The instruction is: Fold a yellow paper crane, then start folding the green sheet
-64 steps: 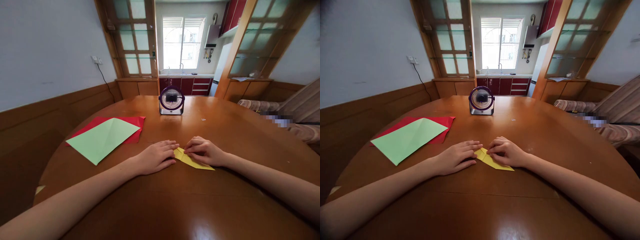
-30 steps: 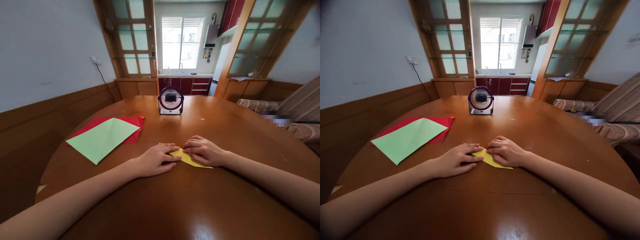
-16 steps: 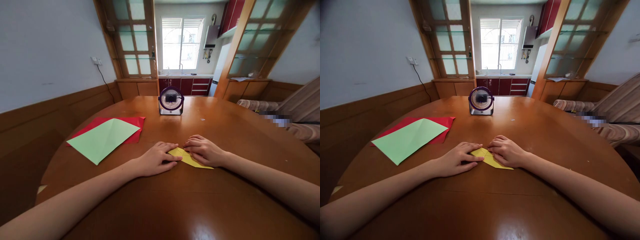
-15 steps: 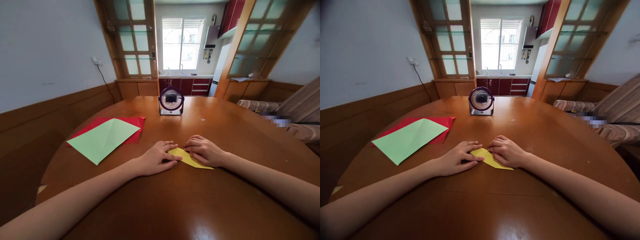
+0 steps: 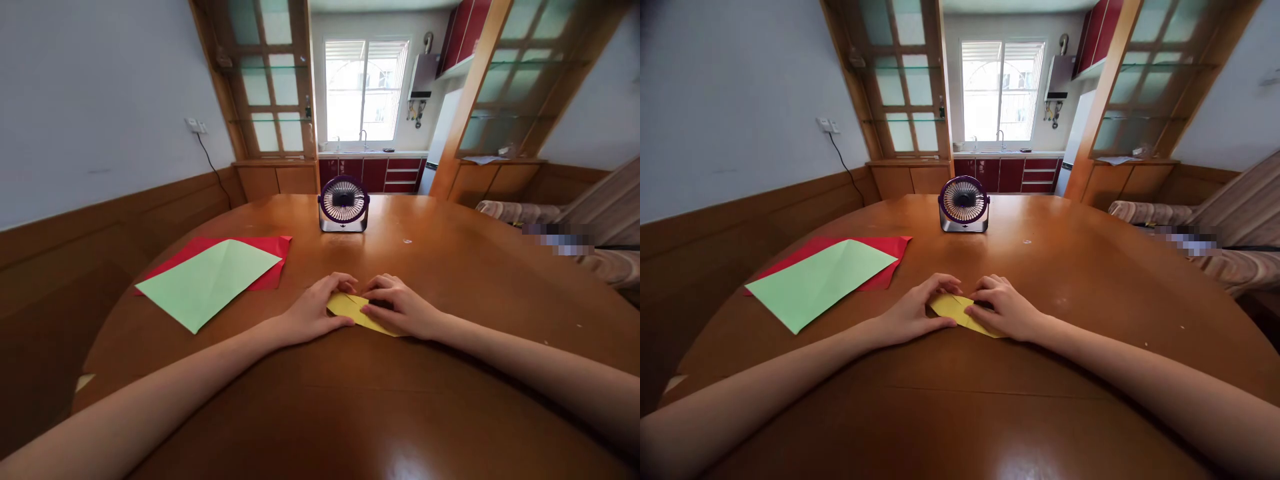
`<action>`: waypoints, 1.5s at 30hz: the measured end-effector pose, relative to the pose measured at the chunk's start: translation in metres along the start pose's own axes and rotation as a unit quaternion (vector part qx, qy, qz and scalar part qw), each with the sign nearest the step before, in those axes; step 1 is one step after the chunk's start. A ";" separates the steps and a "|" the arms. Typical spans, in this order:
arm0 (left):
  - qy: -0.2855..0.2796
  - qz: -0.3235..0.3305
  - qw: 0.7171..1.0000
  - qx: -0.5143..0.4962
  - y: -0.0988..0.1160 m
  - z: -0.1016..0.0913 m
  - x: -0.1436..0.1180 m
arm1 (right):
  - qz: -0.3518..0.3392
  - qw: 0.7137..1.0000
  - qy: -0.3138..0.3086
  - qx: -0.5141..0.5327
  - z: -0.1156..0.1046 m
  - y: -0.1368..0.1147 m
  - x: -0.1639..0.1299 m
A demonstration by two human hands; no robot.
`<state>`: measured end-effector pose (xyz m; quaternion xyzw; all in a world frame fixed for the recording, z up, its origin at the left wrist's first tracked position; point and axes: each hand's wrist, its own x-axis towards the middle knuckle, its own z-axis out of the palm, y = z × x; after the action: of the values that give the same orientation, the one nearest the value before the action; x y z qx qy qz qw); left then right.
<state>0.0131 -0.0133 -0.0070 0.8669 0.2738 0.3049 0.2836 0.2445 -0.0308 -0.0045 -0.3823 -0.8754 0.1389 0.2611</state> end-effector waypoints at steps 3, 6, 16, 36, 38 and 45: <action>0.032 0.033 0.999 0.017 0.001 -0.001 0.000 | 0.078 0.988 0.010 0.134 -0.001 -0.004 0.003; 0.108 0.011 0.994 0.002 0.000 -0.002 0.003 | 0.193 0.931 0.021 0.309 -0.003 -0.008 0.004; 0.122 -0.222 0.864 -0.435 0.018 0.016 0.008 | 0.299 0.791 0.085 0.526 0.001 -0.012 0.007; 0.075 -0.226 0.861 -0.450 0.019 0.014 0.012 | 0.275 0.831 0.081 0.477 0.005 -0.014 0.011; 0.079 -0.227 0.860 -0.450 0.017 0.014 0.012 | 0.274 0.831 0.075 0.479 0.004 -0.014 0.011; 0.120 -0.214 0.852 -0.462 0.014 0.011 0.012 | 0.276 0.844 0.030 0.458 0.001 -0.018 0.011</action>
<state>0.0325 -0.0190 -0.0007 0.5128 0.3116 0.4298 0.6747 0.2267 -0.0344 0.0067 -0.4495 -0.5620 0.5788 0.3835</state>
